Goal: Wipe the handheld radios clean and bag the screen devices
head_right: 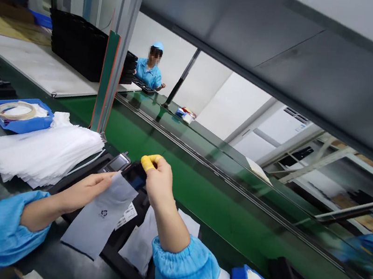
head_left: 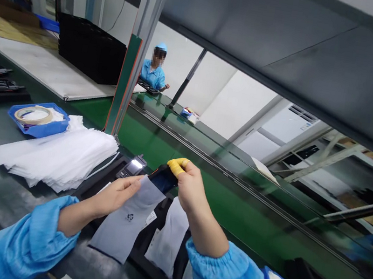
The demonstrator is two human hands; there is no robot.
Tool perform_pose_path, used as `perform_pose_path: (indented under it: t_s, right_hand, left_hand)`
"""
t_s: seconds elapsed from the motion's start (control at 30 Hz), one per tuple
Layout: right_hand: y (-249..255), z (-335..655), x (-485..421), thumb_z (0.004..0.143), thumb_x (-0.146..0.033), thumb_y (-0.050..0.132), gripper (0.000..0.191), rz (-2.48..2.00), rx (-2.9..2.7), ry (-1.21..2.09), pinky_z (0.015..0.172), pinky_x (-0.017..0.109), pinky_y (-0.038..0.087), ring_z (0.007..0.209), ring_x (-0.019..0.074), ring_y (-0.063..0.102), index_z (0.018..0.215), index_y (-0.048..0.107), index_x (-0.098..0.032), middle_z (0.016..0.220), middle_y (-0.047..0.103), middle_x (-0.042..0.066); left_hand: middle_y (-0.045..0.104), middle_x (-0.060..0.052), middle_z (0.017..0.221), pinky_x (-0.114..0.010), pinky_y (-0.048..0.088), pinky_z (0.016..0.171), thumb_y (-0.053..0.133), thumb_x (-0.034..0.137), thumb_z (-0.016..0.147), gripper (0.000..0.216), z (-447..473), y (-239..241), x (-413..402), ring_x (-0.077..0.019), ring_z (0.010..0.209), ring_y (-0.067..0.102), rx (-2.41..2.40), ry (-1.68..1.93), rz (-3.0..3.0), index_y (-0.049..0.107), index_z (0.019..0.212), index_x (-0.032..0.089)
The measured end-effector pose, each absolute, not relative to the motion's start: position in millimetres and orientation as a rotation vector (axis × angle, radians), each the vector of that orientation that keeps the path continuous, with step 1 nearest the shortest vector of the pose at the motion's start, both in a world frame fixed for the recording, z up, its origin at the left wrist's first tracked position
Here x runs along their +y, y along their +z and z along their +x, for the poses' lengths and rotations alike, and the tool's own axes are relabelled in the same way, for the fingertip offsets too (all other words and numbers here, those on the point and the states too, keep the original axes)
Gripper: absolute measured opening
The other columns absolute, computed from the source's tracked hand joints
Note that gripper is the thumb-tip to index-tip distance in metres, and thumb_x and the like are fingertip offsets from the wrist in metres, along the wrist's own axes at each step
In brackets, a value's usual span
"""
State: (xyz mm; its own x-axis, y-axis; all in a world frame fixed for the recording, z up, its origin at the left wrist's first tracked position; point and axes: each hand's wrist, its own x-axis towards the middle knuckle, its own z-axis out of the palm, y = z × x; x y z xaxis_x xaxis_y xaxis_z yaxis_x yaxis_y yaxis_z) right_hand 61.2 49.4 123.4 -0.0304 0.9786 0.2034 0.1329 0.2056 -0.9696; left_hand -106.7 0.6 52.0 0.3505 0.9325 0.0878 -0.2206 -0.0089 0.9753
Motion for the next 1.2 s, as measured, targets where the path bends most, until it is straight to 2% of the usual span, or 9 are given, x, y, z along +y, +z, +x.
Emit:
perform_pose_path:
  t_s: [0.1, 0.33, 0.53, 0.7, 0.83, 0.97, 1.03, 1.1, 1.2]
  right_hand:
    - [129, 72, 44, 0.058, -0.044, 0.065, 0.026, -1.121, -1.388, 0.984, 0.066, 0.028, 0.039, 0.067, 0.014, 0.05, 0.066, 0.061, -0.02, 0.067, 0.06, -0.002]
    - [125, 70, 23, 0.057, -0.039, 0.07, 0.023, -1.093, -1.444, 1.055, 0.065, 0.028, 0.043, 0.066, 0.0149, 0.054, 0.063, 0.063, -0.018, 0.066, 0.063, 0.0]
    - [113, 94, 9, 0.06, -0.049, 0.07, 0.053, -1.108, -1.469, 1.127, 0.071, 0.031, 0.05, 0.089, 0.0204, 0.062, 0.104, 0.064, -0.02, 0.103, 0.067, 0.008]
    - [90, 107, -2, 0.065, -0.048, 0.067, 0.032, -1.14, -1.683, 0.963, 0.068, 0.034, 0.051, 0.071, 0.0204, 0.064, 0.08, 0.071, -0.02, 0.076, 0.071, 0.004]
    - [93, 107, -8, 0.067, -0.036, 0.067, 0.016, -1.184, -1.615, 0.748, 0.076, 0.034, 0.047, 0.075, 0.0194, 0.061, 0.076, 0.071, -0.023, 0.079, 0.07, 0.003]
    - [107, 100, -11, 0.075, -0.042, 0.06, 0.023, -1.125, -1.569, 0.63, 0.074, 0.031, 0.048, 0.075, 0.0168, 0.059, 0.081, 0.068, -0.021, 0.08, 0.067, 0.002]
    - [112, 94, -10, 0.078, -0.046, 0.057, 0.028, -1.093, -1.497, 0.629, 0.065, 0.028, 0.049, 0.068, 0.0142, 0.057, 0.081, 0.065, -0.02, 0.074, 0.064, 0.001]
    - [114, 88, -5, 0.076, -0.049, 0.057, 0.031, -1.077, -1.39, 0.719, 0.057, 0.024, 0.048, 0.061, 0.0117, 0.052, 0.077, 0.062, -0.019, 0.067, 0.058, -0.001]
    - [112, 90, 8, 0.068, -0.052, 0.063, 0.034, -1.048, -1.237, 0.893, 0.049, 0.024, 0.048, 0.056, 0.0109, 0.05, 0.072, 0.059, -0.018, 0.061, 0.053, -0.004]
  left_hand:
    - [0.069, -0.007, 0.103, -0.032, 0.048, 0.084, 0.063, 0.052, 0.078, 0.054, -98, 63, -1, -0.0232, 0.089, 0.063, 0.776, 1.063, 1.272, 0.061, 0.119, 0.016]
    - [0.071, -0.007, 0.086, -0.027, 0.048, 0.065, 0.068, 0.048, 0.075, 0.044, -62, 70, 2, -0.02, 0.072, 0.063, 0.786, 1.388, 1.181, 0.07, 0.099, 0.011]
    - [0.07, -0.005, 0.078, -0.029, 0.048, 0.07, 0.061, 0.051, 0.079, 0.041, -49, 61, 11, -0.0198, 0.074, 0.063, 0.86, 1.666, 1.083, 0.071, 0.088, 0.013]
    - [0.071, -0.008, 0.083, -0.031, 0.048, 0.078, 0.065, 0.051, 0.076, 0.04, -56, 67, 6, -0.0227, 0.084, 0.064, 0.88, 1.652, 1.169, 0.072, 0.087, 0.012]
    - [0.071, -0.006, 0.083, -0.03, 0.047, 0.077, 0.067, 0.051, 0.074, 0.04, -64, 76, 6, -0.0226, 0.085, 0.063, 0.904, 1.639, 1.226, 0.072, 0.088, 0.014]
    - [0.07, -0.008, 0.1, -0.03, 0.047, 0.081, 0.061, 0.064, 0.073, 0.06, -70, 81, 10, -0.0241, 0.095, 0.062, 0.787, 1.629, 1.218, 0.065, 0.111, 0.017]
    - [0.067, -0.01, 0.107, -0.033, 0.048, 0.081, 0.064, 0.072, 0.061, 0.084, -72, 77, 10, -0.0275, 0.098, 0.061, 0.657, 1.478, 1.219, 0.053, 0.127, 0.02]
    - [0.068, -0.011, 0.107, -0.033, 0.048, 0.081, 0.076, 0.068, 0.046, 0.097, -71, 70, 8, -0.0303, 0.098, 0.061, 0.657, 1.244, 1.234, 0.053, 0.127, 0.018]
    - [0.07, -0.011, 0.1, -0.032, 0.049, 0.079, 0.084, 0.05, 0.05, 0.071, -69, 61, 3, -0.0293, 0.094, 0.063, 0.821, 1.011, 1.249, 0.065, 0.107, 0.013]
